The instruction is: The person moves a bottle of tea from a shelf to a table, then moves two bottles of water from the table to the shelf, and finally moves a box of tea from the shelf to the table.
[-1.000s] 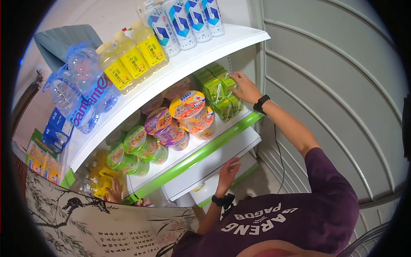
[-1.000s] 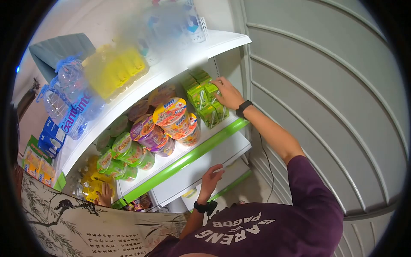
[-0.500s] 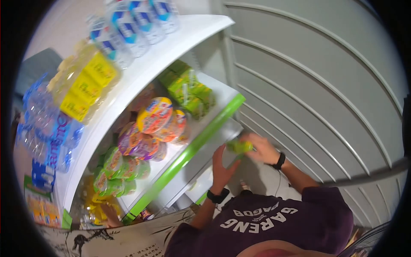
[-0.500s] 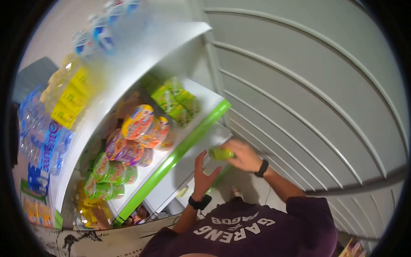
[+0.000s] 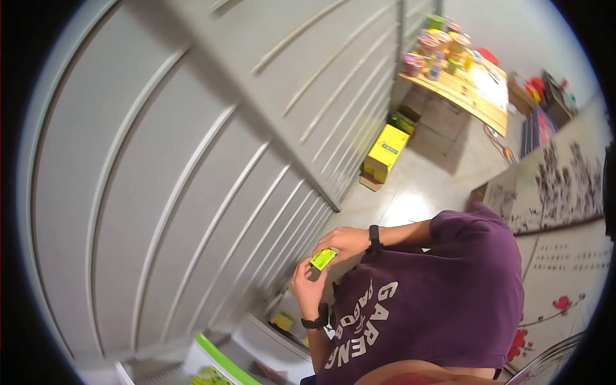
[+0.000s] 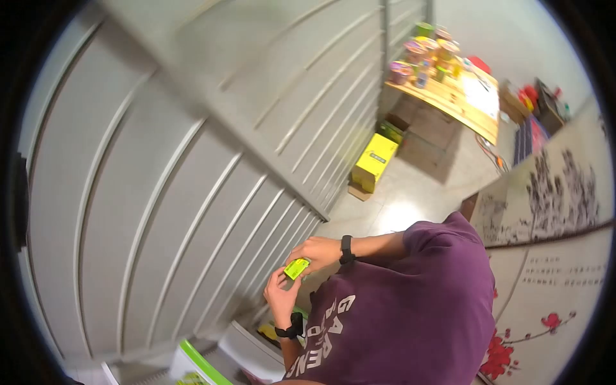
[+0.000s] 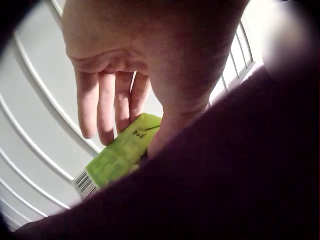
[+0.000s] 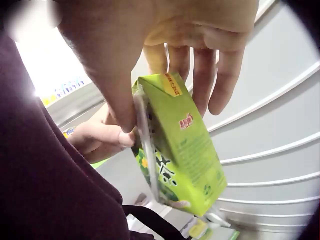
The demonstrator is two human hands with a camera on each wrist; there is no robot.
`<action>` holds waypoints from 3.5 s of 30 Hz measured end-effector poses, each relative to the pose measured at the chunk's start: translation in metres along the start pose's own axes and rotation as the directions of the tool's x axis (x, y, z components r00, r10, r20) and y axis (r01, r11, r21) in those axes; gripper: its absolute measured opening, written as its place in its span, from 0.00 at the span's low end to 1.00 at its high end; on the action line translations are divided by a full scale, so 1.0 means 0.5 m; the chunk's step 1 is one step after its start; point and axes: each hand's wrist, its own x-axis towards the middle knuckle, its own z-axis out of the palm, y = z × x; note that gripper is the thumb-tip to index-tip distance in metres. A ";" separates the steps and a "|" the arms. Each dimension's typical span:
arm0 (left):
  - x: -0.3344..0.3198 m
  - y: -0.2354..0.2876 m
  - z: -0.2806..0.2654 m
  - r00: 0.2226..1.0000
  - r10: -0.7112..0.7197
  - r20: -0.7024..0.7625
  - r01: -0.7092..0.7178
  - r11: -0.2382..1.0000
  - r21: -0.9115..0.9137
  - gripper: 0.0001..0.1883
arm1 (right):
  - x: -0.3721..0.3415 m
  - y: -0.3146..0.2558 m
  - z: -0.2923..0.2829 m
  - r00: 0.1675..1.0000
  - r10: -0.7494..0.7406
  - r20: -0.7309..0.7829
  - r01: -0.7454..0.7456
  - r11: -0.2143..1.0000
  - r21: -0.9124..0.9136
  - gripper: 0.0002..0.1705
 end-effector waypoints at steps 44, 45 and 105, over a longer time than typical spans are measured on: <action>0.691 0.609 1.019 0.530 0.444 0.722 -0.148 0.887 -0.437 0.29 | -0.720 0.395 -0.745 0.176 0.485 -0.857 -0.579 0.755 0.308 0.30; 0.699 0.626 1.036 0.526 0.415 0.743 -0.100 0.897 -0.430 0.30 | -0.729 0.404 -0.761 0.156 0.483 -0.861 -0.579 0.751 0.316 0.30; 1.165 1.028 2.099 0.703 0.195 0.684 -0.220 0.974 -0.052 0.25 | -1.152 1.214 -1.394 0.049 0.814 -0.579 -0.434 0.539 0.722 0.42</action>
